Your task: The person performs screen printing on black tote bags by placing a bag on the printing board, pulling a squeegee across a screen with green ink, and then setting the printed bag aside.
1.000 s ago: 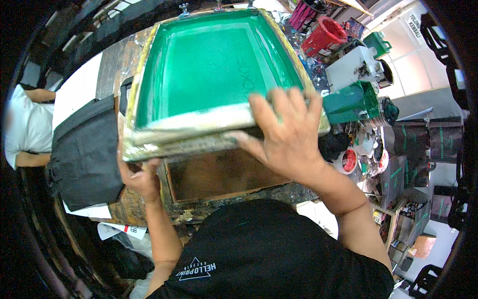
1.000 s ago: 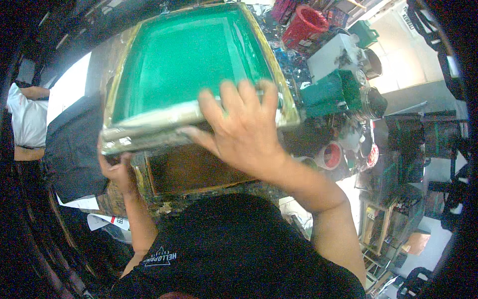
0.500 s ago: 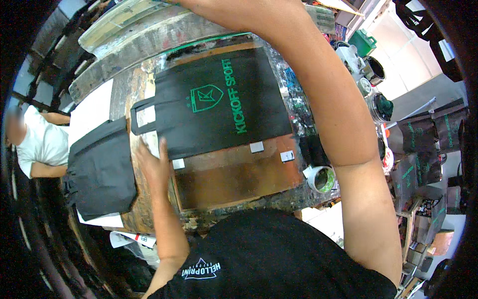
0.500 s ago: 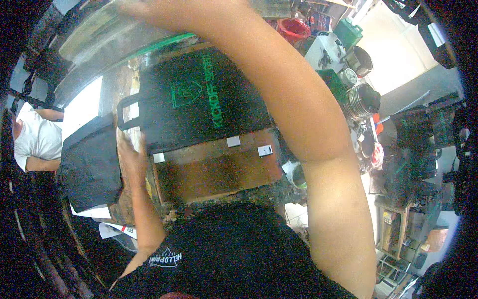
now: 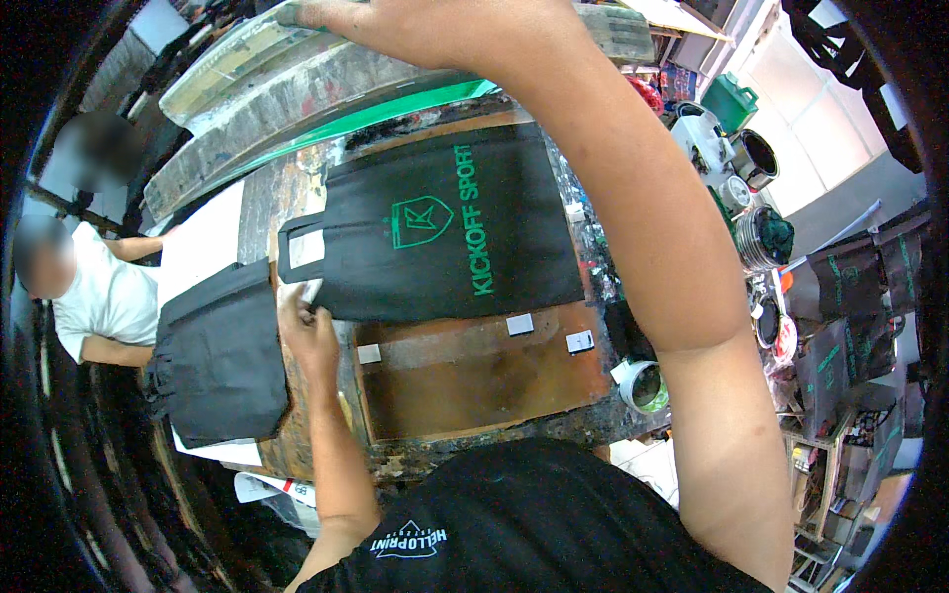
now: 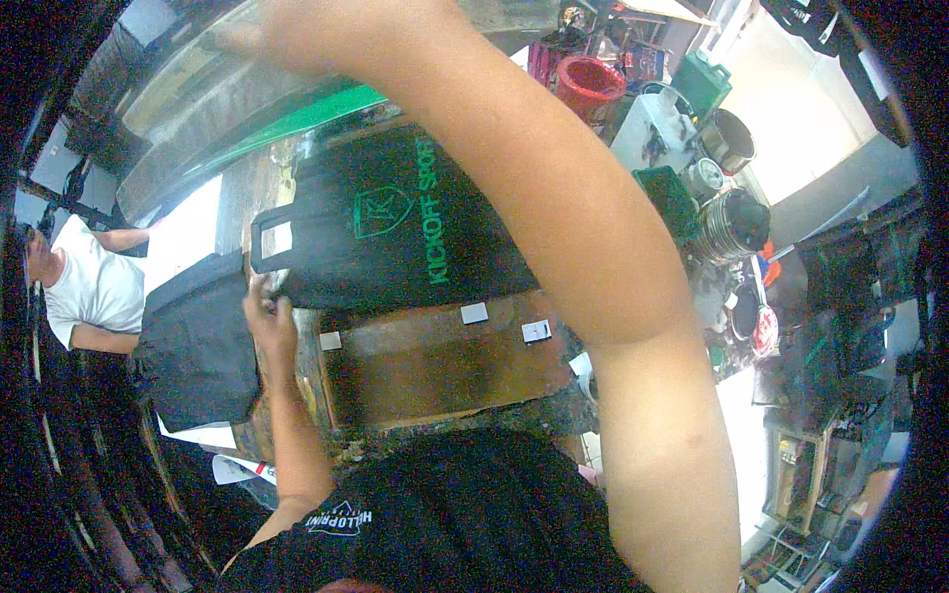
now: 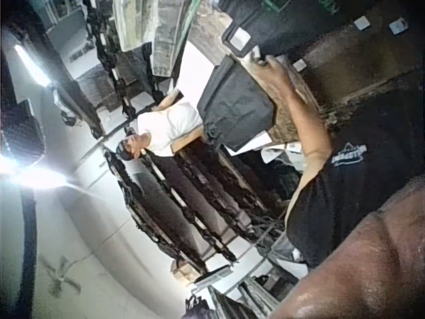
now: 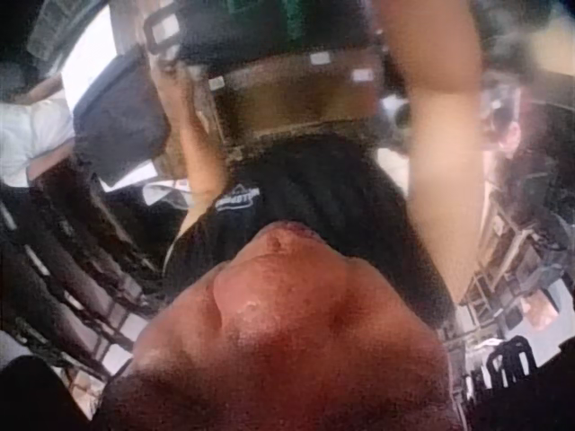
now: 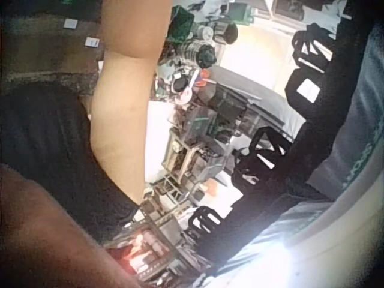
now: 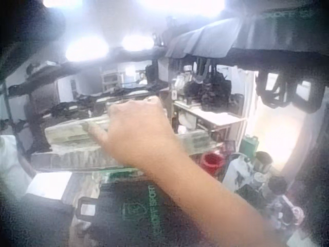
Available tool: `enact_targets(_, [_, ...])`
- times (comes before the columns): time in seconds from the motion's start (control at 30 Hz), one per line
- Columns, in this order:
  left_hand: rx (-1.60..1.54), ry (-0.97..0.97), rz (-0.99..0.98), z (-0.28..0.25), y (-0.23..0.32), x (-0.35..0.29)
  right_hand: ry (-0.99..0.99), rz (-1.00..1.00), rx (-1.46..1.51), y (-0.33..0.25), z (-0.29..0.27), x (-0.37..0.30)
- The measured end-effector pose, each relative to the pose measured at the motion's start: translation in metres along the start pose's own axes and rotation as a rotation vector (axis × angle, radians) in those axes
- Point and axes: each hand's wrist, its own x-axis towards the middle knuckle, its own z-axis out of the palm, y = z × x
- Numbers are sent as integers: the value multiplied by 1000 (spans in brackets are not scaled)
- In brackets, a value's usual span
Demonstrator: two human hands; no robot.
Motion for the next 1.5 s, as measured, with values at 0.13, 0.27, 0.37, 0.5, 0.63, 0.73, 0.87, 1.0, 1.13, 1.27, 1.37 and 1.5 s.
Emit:
enact_targets(0.13, [-257, 112, 34, -43, -16, 78, 101, -22, 20, -3, -9, 5])
enact_targets(0.27, [-254, 26, -195, -114, -79, 152, -51, 76, 168, -7, -21, 3])
enact_targets(0.37, [-131, -14, -270, -166, -149, 188, 12, -50, 117, -1, -15, 2])
enact_targets(0.5, [423, 153, -254, -213, -219, 212, 93, 3, 101, -1, 0, 10])
enact_targets(0.63, [721, 453, -59, -216, -186, 178, 186, 29, 28, -8, 5, 19])
enact_targets(0.73, [366, 512, 374, -153, -105, 90, 118, 86, 32, -10, 6, 17])
enact_targets(0.87, [230, 74, 605, -65, -18, -41, 346, 96, 18, -9, 18, 15])
enact_targets(1.0, [246, 58, 257, -67, -14, -108, 483, -28, 52, 6, 31, 26])
enact_targets(1.13, [351, 224, -28, -127, -61, -130, 353, -141, -132, 39, 42, 34])
enact_targets(1.27, [295, 363, -656, -181, -113, -142, 330, -238, -187, 52, 48, 36])
enact_targets(1.37, [243, 214, -808, -190, -142, -141, 346, -104, -112, 43, 47, 31])
enact_targets(1.5, [-38, 541, -721, -160, -170, -124, 402, -145, -206, 29, 43, 24])
